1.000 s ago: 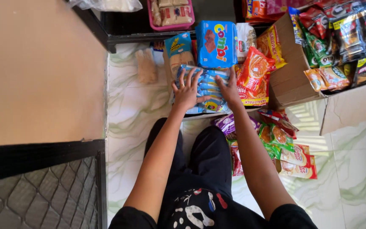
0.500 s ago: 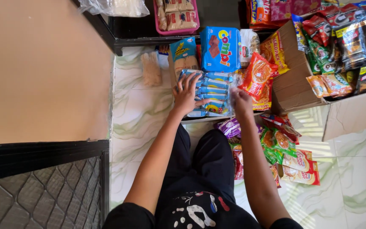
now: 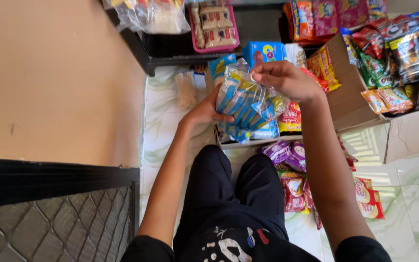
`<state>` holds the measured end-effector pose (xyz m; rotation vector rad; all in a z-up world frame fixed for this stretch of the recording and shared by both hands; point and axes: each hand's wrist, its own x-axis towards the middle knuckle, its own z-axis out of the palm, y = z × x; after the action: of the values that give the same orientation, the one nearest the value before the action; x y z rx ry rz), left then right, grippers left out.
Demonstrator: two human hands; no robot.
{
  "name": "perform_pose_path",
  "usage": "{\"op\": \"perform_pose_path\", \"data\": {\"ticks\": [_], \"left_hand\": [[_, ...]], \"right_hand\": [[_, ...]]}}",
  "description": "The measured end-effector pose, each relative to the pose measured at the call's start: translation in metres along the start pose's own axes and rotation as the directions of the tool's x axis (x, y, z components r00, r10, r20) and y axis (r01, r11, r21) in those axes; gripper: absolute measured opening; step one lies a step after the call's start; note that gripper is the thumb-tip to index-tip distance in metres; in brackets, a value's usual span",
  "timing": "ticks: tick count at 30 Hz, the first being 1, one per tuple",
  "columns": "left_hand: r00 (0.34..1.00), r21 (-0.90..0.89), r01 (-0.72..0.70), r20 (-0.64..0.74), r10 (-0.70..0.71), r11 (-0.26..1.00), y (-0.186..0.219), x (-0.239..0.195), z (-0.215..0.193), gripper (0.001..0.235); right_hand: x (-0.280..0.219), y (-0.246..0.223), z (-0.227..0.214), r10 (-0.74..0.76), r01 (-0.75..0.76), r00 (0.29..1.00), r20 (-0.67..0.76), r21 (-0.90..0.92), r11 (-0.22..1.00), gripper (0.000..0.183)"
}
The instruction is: Organizing various packaged snacks and dry goods on shelves in a pantry area.
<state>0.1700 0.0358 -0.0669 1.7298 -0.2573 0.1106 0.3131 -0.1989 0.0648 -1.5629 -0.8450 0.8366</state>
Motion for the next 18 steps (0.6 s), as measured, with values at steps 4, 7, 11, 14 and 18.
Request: {"op": "perform_pose_path", "data": {"ticks": [4,7,11,14,18], "left_hand": [[0.989,0.018,-0.056,-0.133,0.058,0.998,0.011,-0.019,0.000,0.107],[0.939,-0.133,-0.003,-0.342,-0.043,0.991,-0.009,-0.040,0.002,0.090],[0.824,-0.234,-0.068,-0.562,-0.077,0.970,-0.006,-0.052,0.003,0.076],[0.750,-0.230,0.027,-0.639,-0.172,0.973,-0.018,-0.051,-0.002,0.073],[0.808,-0.333,-0.008,-0.558,-0.190,0.943,-0.015,-0.061,-0.017,0.079]], "right_hand": [[0.013,-0.017,0.008,-0.038,0.043,0.996,-0.084,0.056,0.998,0.031],[0.010,-0.005,0.030,-0.038,0.076,0.941,-0.336,0.103,0.992,0.042],[0.018,0.124,0.052,-0.031,0.083,0.957,-0.289,0.172,0.982,0.069],[0.026,0.116,0.102,-0.044,0.075,0.974,-0.220,0.131,0.989,0.080],[0.040,0.112,0.122,0.083,0.043,0.944,-0.318,0.371,0.928,0.063]]}}
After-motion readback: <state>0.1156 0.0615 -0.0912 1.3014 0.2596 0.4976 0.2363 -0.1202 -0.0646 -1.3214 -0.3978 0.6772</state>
